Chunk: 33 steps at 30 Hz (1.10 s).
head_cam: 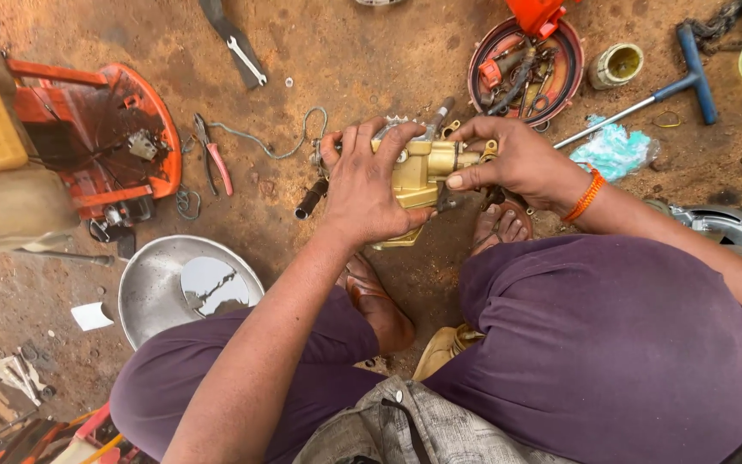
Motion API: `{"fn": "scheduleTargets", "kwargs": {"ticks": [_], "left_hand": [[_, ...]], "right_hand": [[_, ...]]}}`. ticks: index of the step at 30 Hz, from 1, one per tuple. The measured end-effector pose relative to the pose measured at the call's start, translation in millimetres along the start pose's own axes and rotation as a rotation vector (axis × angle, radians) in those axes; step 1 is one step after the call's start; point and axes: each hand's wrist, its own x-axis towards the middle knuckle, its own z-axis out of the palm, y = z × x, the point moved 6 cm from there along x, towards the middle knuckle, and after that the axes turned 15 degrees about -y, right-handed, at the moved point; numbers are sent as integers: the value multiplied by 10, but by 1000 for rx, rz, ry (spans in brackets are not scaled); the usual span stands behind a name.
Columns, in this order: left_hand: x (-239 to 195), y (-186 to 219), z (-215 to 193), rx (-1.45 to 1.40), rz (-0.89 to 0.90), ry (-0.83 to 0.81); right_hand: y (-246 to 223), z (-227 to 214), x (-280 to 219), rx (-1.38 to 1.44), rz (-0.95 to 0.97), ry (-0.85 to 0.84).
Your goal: Repairing and reassembling a mechanical carburetor or pump component from a small internal combustion engine.
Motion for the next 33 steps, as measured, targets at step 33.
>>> {"fn": "scheduleTargets", "kwargs": {"ticks": [33], "left_hand": [[-1429,1472,-1642,-592,74,431]], "right_hand": [[957,-326,457,391,-162,-49]]}}
